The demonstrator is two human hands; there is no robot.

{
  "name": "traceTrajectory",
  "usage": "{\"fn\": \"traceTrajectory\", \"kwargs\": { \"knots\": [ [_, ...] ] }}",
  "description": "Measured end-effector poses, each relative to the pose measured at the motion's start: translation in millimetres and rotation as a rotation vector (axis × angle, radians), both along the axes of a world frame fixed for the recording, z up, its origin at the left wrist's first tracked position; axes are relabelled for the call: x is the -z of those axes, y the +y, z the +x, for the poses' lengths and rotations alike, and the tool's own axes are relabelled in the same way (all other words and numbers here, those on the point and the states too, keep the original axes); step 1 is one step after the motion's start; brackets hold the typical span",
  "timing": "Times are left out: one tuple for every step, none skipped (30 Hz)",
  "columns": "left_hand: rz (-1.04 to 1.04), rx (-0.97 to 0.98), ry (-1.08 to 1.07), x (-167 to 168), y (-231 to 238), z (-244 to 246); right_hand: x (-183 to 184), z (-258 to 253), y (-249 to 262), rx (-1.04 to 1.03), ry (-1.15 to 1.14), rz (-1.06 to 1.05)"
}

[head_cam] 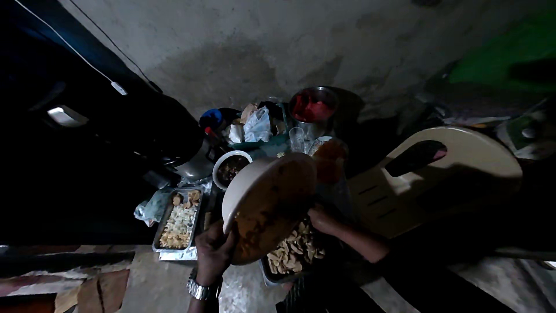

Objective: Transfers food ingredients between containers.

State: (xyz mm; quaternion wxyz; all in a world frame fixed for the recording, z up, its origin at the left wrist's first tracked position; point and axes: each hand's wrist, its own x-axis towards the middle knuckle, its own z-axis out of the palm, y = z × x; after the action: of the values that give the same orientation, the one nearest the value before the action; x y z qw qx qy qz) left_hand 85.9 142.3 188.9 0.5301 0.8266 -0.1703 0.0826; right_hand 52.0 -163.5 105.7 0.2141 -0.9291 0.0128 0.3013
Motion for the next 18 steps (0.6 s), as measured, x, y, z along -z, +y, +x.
{"fn": "traceTrajectory", "kwargs": {
  "knots": [
    [0.03, -0.005, -0.012, 1.5, 0.1, -0.4, 1.0, -8.2, 2.0, -0.017, 0.024, 0.052],
    [0.057, -0.007, -0.026, 3.2, 0.6, -0.9, -2.0, -12.8, 2.5, -0.018, 0.034, 0.085],
    [0.08, -0.003, -0.042, 4.2, 1.3, -1.4, -8.3, -13.7, 2.5, 0.0, 0.021, 0.091],
    [0.096, 0.007, -0.062, 4.5, 1.6, -2.2, -17.3, -10.8, 2.4, 0.039, -0.008, 0.068],
    [0.106, 0.019, -0.086, 3.6, 0.5, -3.3, -24.6, -5.1, 1.8, 0.091, -0.049, 0.031],
    [0.111, 0.03, -0.108, 1.8, -1.5, -4.7, -28.0, 2.1, 0.7, 0.152, -0.106, -0.001],
    [0.109, 0.041, -0.123, -0.4, -4.5, -6.1, -26.4, 8.9, -0.5, 0.212, -0.162, -0.015],
    [0.1, 0.051, -0.13, -2.9, -8.0, -7.4, -19.1, 14.1, -1.8, 0.268, -0.214, 0.002],
    [0.088, 0.063, -0.129, -5.0, -11.1, -8.8, -6.2, 16.1, -2.7, 0.323, -0.278, 0.054],
    [0.074, 0.071, -0.13, -6.7, -13.6, -9.8, 6.8, 15.8, -1.6, 0.349, -0.301, 0.106],
    [0.066, 0.073, -0.136, -7.7, -15.1, -10.0, 17.2, 12.5, 0.8, 0.293, -0.275, 0.106],
    [0.063, 0.065, -0.146, -7.5, -16.3, -9.6, 22.8, 4.6, 3.0, 0.209, -0.225, 0.086],
    [0.064, 0.053, -0.155, -6.0, -16.8, -9.3, 24.8, -6.8, 4.3, 0.095, -0.146, 0.048],
    [0.079, 0.038, -0.166, -4.1, -16.9, -9.4, 20.8, -17.5, 5.0, 0.006, -0.074, 0.027],
    [0.105, 0.026, -0.18, -2.3, -17.0, -9.6, 16.6, -26.2, 3.4, -0.038, -0.036, 0.036],
    [0.133, 0.022, -0.186, -1.8, -17.7, -10.4, 14.5, -32.7, -1.3, -0.051, -0.039, 0.049],
    [0.159, 0.027, -0.192, -2.3, -18.8, -11.4, 12.7, -37.4, -8.0, -0.037, -0.064, 0.062],
    [0.178, 0.035, -0.204, -2.8, -19.5, -12.3, 10.7, -39.4, -15.1, -0.004, -0.113, 0.065]
  ]
}}
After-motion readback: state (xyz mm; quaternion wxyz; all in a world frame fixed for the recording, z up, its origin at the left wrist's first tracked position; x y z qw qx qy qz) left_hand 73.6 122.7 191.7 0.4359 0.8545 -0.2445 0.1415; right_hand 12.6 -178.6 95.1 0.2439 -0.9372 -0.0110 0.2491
